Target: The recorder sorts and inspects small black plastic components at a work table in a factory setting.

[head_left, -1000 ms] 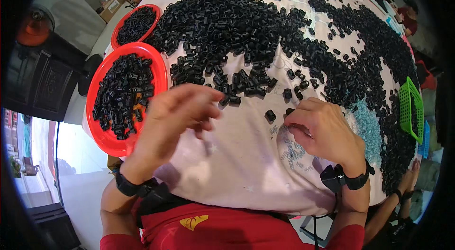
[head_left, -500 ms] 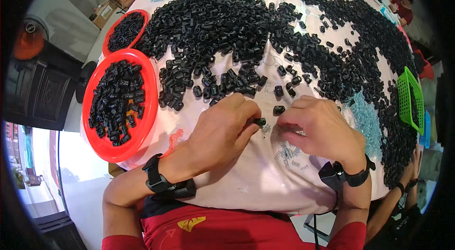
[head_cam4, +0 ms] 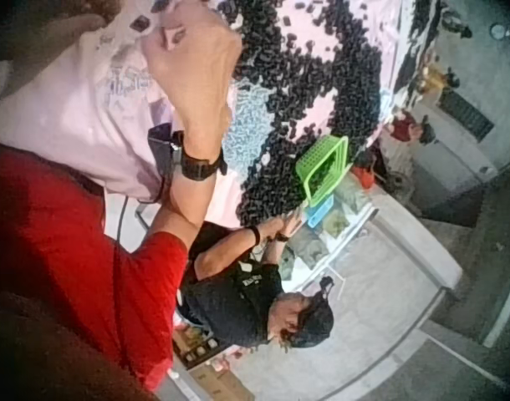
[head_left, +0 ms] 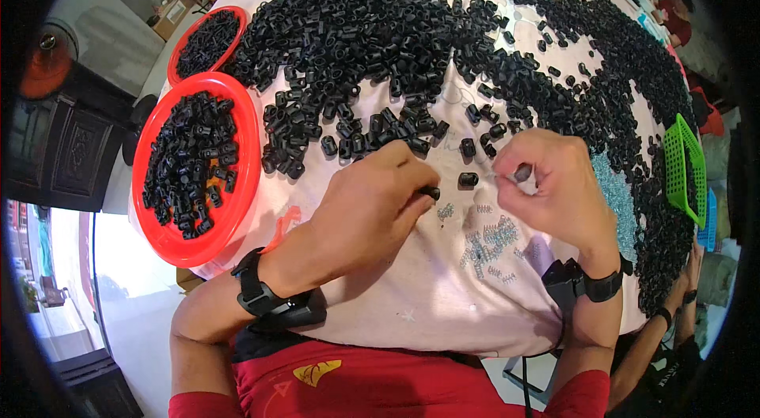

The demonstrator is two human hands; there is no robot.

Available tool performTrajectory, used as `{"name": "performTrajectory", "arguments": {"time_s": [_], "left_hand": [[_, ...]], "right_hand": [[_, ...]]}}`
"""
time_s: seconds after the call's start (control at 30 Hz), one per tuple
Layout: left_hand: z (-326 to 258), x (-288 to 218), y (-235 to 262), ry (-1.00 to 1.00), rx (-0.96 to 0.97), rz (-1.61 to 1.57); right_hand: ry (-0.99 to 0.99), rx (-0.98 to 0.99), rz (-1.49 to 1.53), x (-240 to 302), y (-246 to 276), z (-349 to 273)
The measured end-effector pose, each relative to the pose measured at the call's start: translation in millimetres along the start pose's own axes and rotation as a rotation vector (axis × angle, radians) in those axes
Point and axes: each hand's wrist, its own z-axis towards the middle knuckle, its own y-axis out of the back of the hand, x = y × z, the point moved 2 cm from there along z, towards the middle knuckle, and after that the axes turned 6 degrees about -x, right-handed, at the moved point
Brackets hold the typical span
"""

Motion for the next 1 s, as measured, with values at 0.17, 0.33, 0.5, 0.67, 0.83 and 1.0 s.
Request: {"name": "performTrajectory", "arguments": {"time_s": [0.17, 0.33, 0.5, 0.67, 0.83, 1.0], "left_hand": [[13, -2, -5, -0.029, 0.091, 0.136], [30, -7, -7, 0.051, 0.021, -0.028], [26, -1, -8, 0.369, 0.171, -0.439], [17, 1, -3, 0.523, 0.23, -0.784], [9, 10, -7, 0.576, 0.208, -0.995], [12, 6, -11, 0.499, 0.195, -0.92]], "right_hand": [[-0.153, -0.023, -0.043, -3, 13, 3], [-0.255, -0.042, 0.002, -3, 15, 3], [-0.213, -0.021, 0.112, 2, 14, 3], [-0.076, -0.031, 0.127, 14, 5, 2], [-0.096, -0.011, 0.166, 27, -2, 3], [0.01, -0.041, 0.161, 25, -7, 0]]}}
